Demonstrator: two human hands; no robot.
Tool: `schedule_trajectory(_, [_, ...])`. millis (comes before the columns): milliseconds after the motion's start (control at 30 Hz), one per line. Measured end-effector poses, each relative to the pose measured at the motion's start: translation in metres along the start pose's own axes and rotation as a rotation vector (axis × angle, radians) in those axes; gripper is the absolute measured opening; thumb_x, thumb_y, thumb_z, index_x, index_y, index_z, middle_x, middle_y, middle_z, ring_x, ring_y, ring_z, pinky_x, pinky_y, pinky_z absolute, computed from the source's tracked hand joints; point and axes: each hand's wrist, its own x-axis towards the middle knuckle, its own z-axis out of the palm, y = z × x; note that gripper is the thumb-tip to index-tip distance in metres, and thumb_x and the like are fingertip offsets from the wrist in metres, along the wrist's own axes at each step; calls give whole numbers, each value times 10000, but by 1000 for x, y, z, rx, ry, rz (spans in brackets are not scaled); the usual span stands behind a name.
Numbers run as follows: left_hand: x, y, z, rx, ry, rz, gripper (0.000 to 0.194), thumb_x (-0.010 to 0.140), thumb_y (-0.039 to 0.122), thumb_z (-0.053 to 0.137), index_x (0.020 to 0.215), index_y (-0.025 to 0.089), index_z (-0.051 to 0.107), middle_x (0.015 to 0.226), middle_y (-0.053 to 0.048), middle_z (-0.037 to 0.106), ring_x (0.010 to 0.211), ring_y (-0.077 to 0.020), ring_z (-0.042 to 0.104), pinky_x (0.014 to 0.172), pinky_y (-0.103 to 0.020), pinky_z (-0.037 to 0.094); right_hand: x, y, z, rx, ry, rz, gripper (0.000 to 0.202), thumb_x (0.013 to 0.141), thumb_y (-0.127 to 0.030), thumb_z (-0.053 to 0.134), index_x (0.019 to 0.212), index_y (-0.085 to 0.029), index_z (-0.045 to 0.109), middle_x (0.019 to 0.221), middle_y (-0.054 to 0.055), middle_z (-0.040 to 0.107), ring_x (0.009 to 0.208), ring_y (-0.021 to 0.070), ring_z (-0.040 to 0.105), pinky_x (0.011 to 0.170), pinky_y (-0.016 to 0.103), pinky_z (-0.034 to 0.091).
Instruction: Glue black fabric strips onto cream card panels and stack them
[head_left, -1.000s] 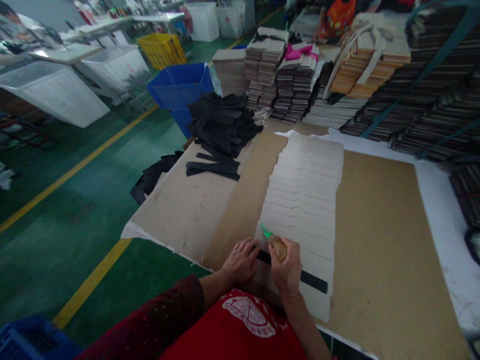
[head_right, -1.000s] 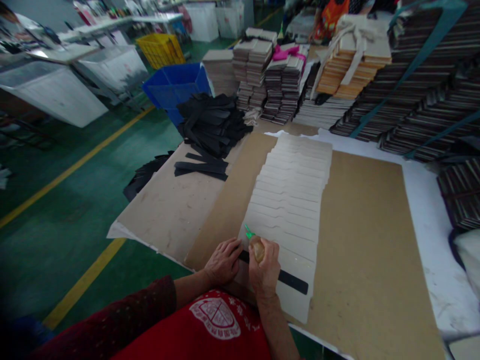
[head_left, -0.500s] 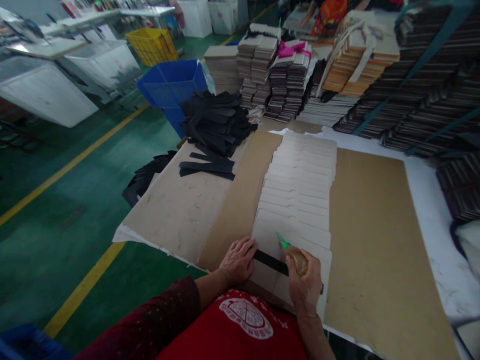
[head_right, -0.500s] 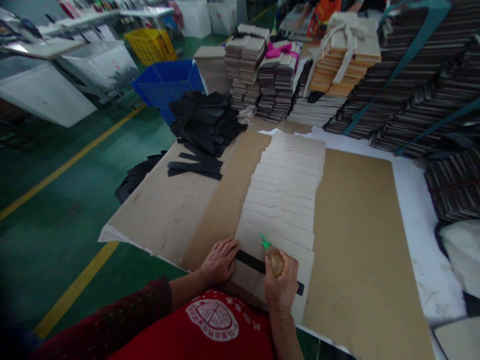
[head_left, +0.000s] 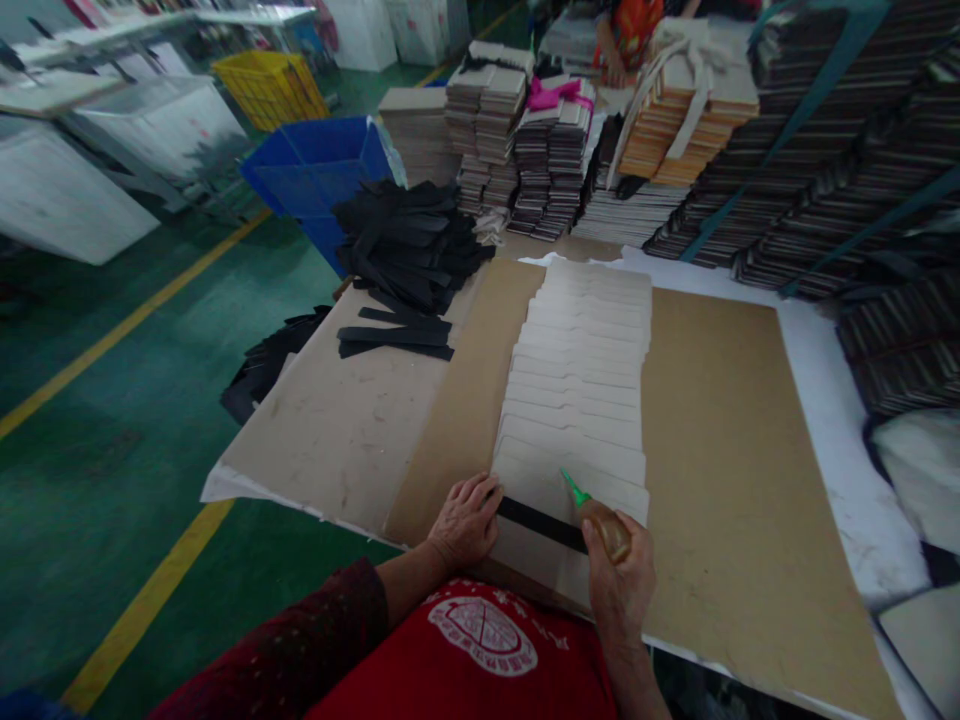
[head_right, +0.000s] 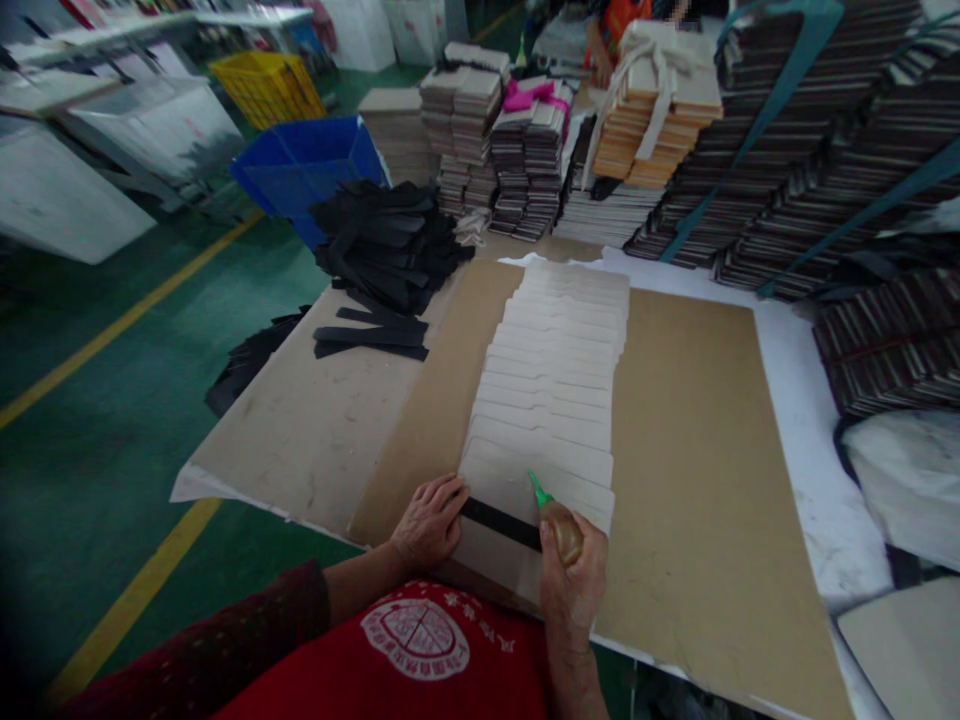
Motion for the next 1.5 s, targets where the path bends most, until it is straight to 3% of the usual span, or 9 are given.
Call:
schedule_trajectory(367, [1,0,-1,25,3,-2,475,825,165,528,1296,176,589,1357,-116,567,1288,-306,456,1054,-491,403,5,2,1,40,27,55,560,721,-558,723,1107,-163,627,1096,117,640,1009,275,598,900,424,462])
schedule_trajectory(700, [1,0,-1,11,12,-7,473,831,151,525,1299,179,585,1352,-119,565,1290,-307,449,1058,-489,392,5,11,-34,-25,146,200,609,690,-607,729,1093,-163,623,1067,119,636,951,288,598,842,436,469])
schedule_trajectory(900, [2,0,1,-19,15,-10,477,829,142,539,1304,175,572,1356,-117,559,1290,-311,444,1060,-495,386,-1,16,-45,-73,240,272,659,680,-614,740,1143,-164,610,1067,101,629,940,267,592,846,414,478])
schedule_trajectory(967, [1,1,-1,-30,18,-16,457,835,146,546,1289,183,577,1350,-111,560,1286,-306,447,1060,-492,390,-3,17,-46,-20,269,343,707,648,-619,769,1177,-181,601,1040,81,627,900,253,601,805,400,493])
schedule_trajectory(1067, [2,0,-9,-48,25,-41,404,883,180,533,1286,167,559,1327,-118,559,1235,-278,483,1050,-459,416,-2,17,-43,256,285,466,816,599,-602,817,1268,-219,547,944,35,622,714,194,611,613,321,498])
schedule_trajectory(1133, [9,-5,-17,-60,31,-57,382,930,206,492,1304,139,530,1313,-135,550,1199,-252,503,1049,-432,430,3,14,-39,443,291,524,854,573,-562,849,1291,-238,520,913,14,623,605,157,603,504,258,458])
schedule_trajectory(1233, [30,-20,-26,-77,18,-44,358,969,200,432,1312,152,522,1305,-120,550,1188,-220,509,1073,-405,423,15,8,-32,534,276,537,826,542,-512,879,1244,-240,539,905,6,633,537,140,603,432,215,417])
schedule_trajectory(1367, [60,-41,-27,-80,-23,-6,389,951,140,426,1322,185,533,1332,-88,555,1203,-210,498,1091,-395,409,34,2,-27,555,226,510,761,585,-488,865,1221,-238,530,867,-2,637,535,135,599,431,215,432])
schedule_trajectory(1500, [68,-49,-20,-48,-49,-29,484,915,87,429,1385,186,487,1400,-88,532,1265,-239,457,1102,-443,383,51,2,-30,573,255,462,691,600,-451,863,1167,-236,531,871,-10,622,579,120,587,475,221,455])
